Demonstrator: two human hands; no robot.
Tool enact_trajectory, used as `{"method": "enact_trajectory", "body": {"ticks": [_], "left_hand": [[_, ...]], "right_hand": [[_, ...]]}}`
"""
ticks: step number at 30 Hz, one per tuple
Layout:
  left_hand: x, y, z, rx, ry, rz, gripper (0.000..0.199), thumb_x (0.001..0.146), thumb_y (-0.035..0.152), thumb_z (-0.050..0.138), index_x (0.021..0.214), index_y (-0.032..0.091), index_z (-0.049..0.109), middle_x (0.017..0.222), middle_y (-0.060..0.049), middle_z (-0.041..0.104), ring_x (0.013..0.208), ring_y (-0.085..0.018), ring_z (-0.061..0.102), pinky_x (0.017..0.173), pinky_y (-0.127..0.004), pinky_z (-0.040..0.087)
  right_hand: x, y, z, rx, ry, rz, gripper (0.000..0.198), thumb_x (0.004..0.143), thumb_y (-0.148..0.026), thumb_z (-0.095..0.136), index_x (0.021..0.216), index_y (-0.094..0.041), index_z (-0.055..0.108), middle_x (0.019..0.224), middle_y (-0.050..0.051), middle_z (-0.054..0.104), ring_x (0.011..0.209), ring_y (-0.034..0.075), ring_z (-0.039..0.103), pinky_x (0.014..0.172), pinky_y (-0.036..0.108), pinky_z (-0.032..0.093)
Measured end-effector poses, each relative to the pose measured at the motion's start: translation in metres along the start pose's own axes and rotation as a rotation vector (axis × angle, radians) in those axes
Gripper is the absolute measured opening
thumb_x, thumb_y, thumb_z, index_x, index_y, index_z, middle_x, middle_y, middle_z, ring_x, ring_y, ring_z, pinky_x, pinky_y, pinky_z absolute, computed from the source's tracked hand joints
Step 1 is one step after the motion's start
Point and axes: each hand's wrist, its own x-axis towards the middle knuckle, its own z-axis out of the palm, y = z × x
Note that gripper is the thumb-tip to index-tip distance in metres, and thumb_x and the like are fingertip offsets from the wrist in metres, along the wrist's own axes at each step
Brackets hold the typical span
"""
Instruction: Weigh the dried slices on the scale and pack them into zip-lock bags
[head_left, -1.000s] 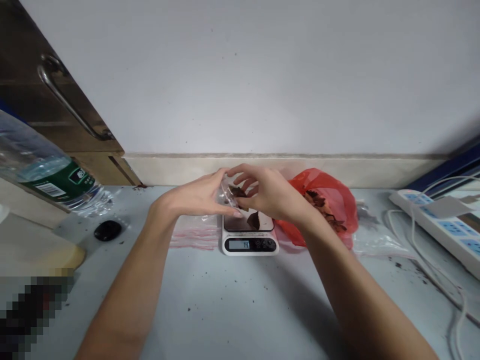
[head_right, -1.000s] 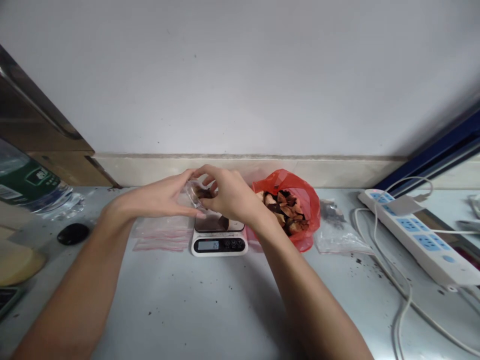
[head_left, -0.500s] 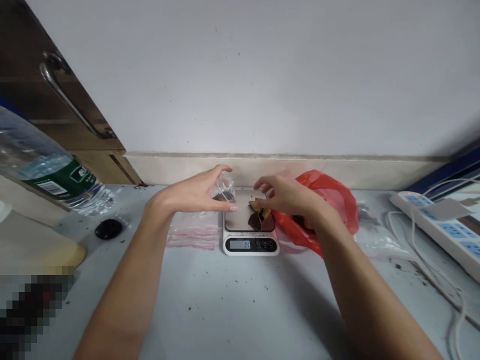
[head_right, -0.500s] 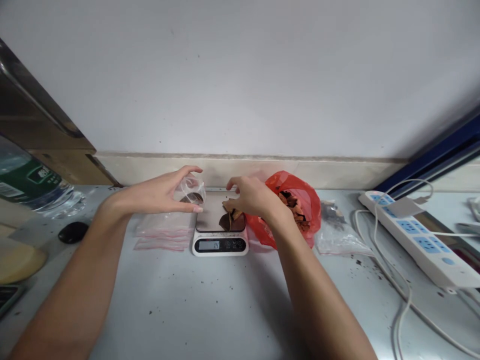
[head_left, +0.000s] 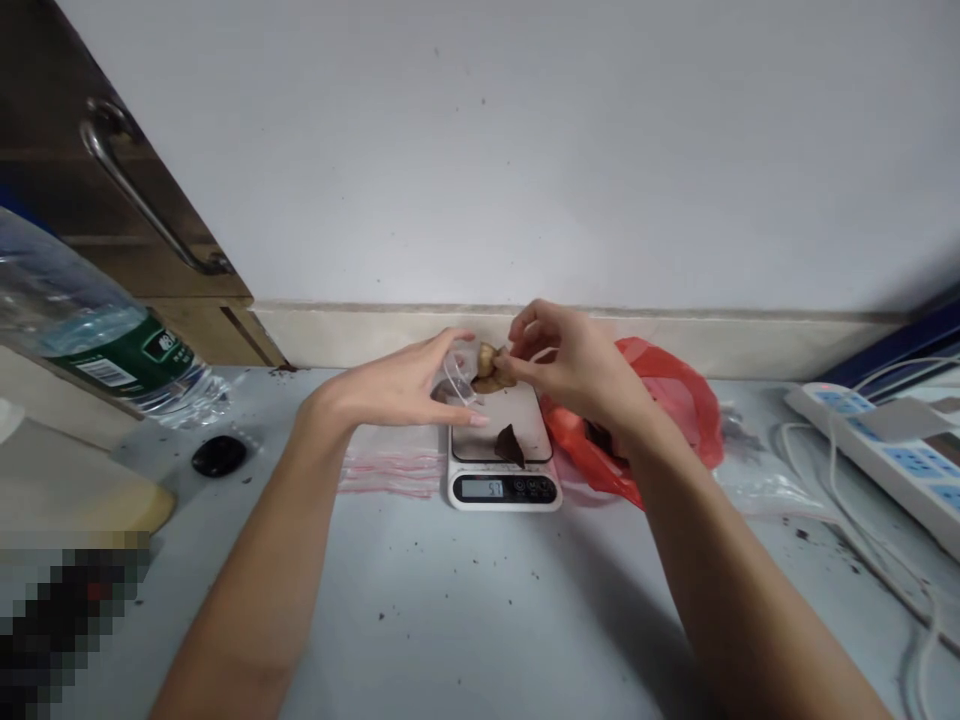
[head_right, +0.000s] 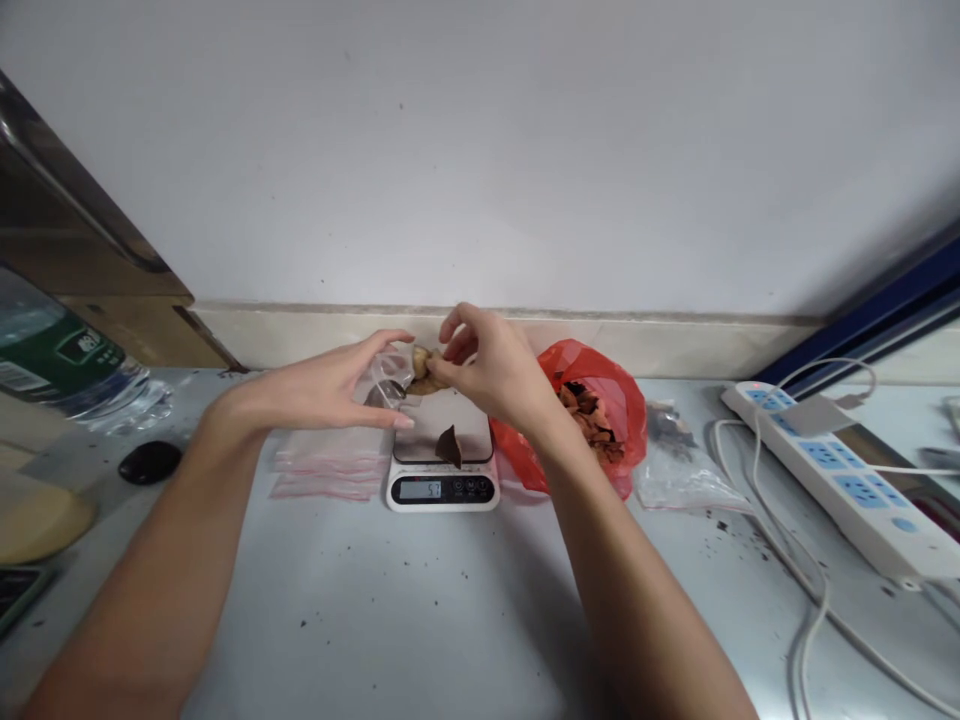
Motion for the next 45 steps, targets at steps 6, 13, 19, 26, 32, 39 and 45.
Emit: {"method": "enact_trajectory", "body": {"ticks": [6, 13, 19, 26, 32, 39, 45], "left_hand": [[-0.003, 0.000, -0.004, -0.124, 0.062, -0.020, 0.098, 0.081, 0.068, 0.067, 0.158, 0.023, 0.025, 0.133, -0.017, 0.064, 0.070, -0.020, 0.067, 0.067, -0.034, 0.052], [-0.010, 0.002, -0.009, -0.175, 0.154, -0.006, 0.095, 0.080, 0.066, 0.069, 0.156, 0.026, 0.029, 0.144, -0.018, 0.058, 0.073, -0.017, 0.068, 0.065, -0.030, 0.054], [-0.013, 0.009, -0.012, -0.217, 0.132, -0.062, 0.098, 0.077, 0.060, 0.072, 0.158, 0.029, 0.026, 0.150, -0.017, 0.053, 0.057, -0.014, 0.064, 0.056, -0.033, 0.055], [-0.010, 0.008, -0.009, -0.148, 0.043, -0.058, 0.101, 0.078, 0.064, 0.071, 0.160, 0.028, 0.023, 0.149, -0.019, 0.055, 0.052, -0.012, 0.060, 0.059, -0.033, 0.054], [-0.011, 0.007, -0.010, -0.250, 0.154, 0.070, 0.099, 0.078, 0.066, 0.074, 0.157, 0.027, 0.031, 0.148, -0.015, 0.057, 0.113, -0.030, 0.068, 0.088, -0.037, 0.058], [-0.017, 0.008, -0.016, -0.501, 0.182, 0.204, 0.092, 0.083, 0.066, 0.072, 0.157, 0.021, 0.040, 0.143, -0.016, 0.064, 0.135, -0.035, 0.058, 0.111, -0.049, 0.050], [-0.011, 0.012, -0.014, -0.485, 0.357, 0.132, 0.044, 0.082, 0.050, 0.081, 0.110, 0.016, 0.077, 0.091, -0.009, 0.081, 0.092, -0.027, 0.077, 0.090, -0.042, 0.063]], "right_hand": [[-0.004, -0.008, 0.004, 0.311, -0.095, -0.186, 0.011, 0.083, -0.017, 0.067, 0.080, -0.022, 0.057, 0.081, 0.000, 0.070, 0.075, 0.015, 0.070, 0.072, 0.029, 0.056], [-0.003, 0.000, -0.004, -0.132, -0.146, 0.106, 0.012, 0.079, -0.018, 0.069, 0.080, -0.023, 0.058, 0.076, 0.002, 0.071, 0.073, 0.020, 0.069, 0.065, 0.032, 0.050], [-0.006, -0.001, 0.006, -0.374, -0.414, 0.341, 0.026, 0.067, -0.004, 0.071, 0.073, -0.024, 0.057, 0.062, -0.001, 0.065, 0.054, 0.020, 0.062, 0.051, 0.031, 0.042], [-0.002, -0.008, -0.004, -0.079, -0.015, 0.136, 0.016, 0.080, -0.009, 0.064, 0.082, -0.022, 0.056, 0.080, 0.002, 0.074, 0.074, 0.018, 0.071, 0.063, 0.028, 0.050], [-0.011, -0.014, -0.011, 0.071, 0.022, -0.279, 0.013, 0.084, -0.016, 0.061, 0.094, -0.021, 0.066, 0.100, 0.006, 0.076, 0.096, 0.023, 0.074, 0.083, 0.038, 0.058], [-0.012, -0.008, -0.025, -0.093, -0.004, -0.543, 0.005, 0.088, -0.028, 0.070, 0.085, -0.023, 0.071, 0.142, 0.011, 0.062, 0.129, 0.030, 0.061, 0.106, 0.048, 0.051], [-0.016, -0.015, -0.031, 0.084, 0.064, -0.296, 0.026, 0.079, -0.043, 0.080, 0.077, -0.022, 0.065, 0.133, 0.014, 0.066, 0.123, 0.036, 0.065, 0.088, 0.045, 0.059]]}}
